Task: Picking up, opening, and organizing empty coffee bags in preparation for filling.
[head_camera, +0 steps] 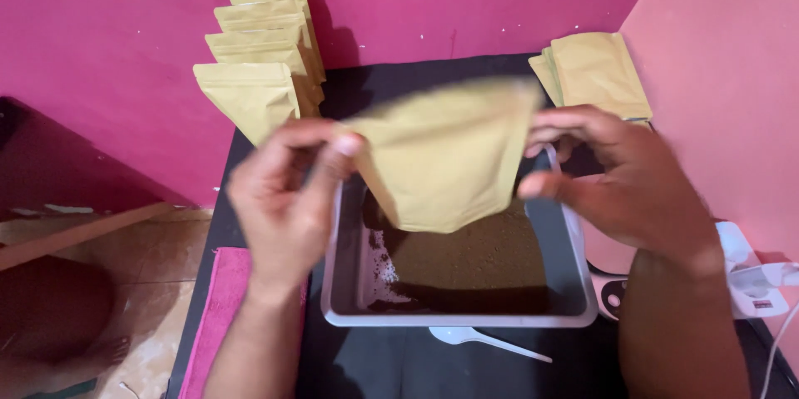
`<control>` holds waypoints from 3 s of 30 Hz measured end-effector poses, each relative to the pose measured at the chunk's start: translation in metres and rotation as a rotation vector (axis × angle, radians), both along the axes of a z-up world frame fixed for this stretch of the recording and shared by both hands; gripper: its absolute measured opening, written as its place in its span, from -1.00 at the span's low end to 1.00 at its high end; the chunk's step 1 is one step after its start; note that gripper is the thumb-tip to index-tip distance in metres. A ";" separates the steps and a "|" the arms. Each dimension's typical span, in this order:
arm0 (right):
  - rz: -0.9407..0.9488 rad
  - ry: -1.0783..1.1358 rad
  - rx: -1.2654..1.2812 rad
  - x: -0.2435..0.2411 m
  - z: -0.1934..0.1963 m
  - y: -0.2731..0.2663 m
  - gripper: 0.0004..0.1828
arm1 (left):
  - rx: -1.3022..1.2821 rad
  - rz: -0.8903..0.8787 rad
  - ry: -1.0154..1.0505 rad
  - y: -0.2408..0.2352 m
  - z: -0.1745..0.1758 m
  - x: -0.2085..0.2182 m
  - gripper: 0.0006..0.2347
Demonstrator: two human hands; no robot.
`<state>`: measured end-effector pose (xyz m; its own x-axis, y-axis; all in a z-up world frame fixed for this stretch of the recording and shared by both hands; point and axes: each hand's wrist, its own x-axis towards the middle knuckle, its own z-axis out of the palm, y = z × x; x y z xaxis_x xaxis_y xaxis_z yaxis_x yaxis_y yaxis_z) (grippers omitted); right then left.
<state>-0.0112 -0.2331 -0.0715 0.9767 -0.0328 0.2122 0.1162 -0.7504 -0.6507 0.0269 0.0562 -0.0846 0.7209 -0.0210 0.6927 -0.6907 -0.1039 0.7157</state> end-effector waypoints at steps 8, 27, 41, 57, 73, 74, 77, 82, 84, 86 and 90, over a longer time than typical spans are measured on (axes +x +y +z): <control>0.049 0.335 -0.060 0.018 0.002 0.005 -0.77 | -0.288 0.001 0.092 0.023 -0.003 0.029 -0.88; -0.612 -0.136 0.871 0.101 -0.124 -0.183 -0.78 | -0.028 0.274 0.042 0.116 -0.021 0.078 -0.70; -0.205 -0.569 0.377 0.036 -0.053 -0.138 -0.55 | 0.658 0.779 0.248 0.068 -0.093 0.139 -0.04; -0.096 -0.324 0.400 -0.013 0.000 -0.035 -0.35 | 0.236 0.696 0.216 0.093 -0.139 0.175 0.05; 0.194 0.156 0.538 -0.002 -0.021 0.036 -0.55 | 0.869 -0.034 -0.431 0.001 -0.034 0.032 0.11; 0.244 0.158 0.593 -0.002 -0.021 0.035 -0.61 | 0.848 -0.043 -0.410 -0.002 -0.034 0.032 0.07; 0.289 0.175 0.673 -0.001 -0.022 0.036 -0.65 | 0.817 -0.062 -0.386 -0.004 -0.036 0.033 0.04; 0.404 0.271 1.004 0.018 -0.067 0.024 -0.66 | 0.769 -0.151 -0.309 -0.008 -0.033 0.027 0.04; 0.585 0.364 1.261 0.026 -0.083 0.019 -0.77 | 0.744 -0.196 -0.294 -0.009 -0.032 0.024 0.03; 0.589 0.380 1.252 0.027 -0.083 0.018 -0.75 | 0.750 -0.203 -0.296 -0.010 -0.032 0.024 0.03; 0.600 0.328 1.201 0.023 -0.076 0.020 -0.78 | 0.765 -0.216 -0.270 -0.009 -0.031 0.022 0.05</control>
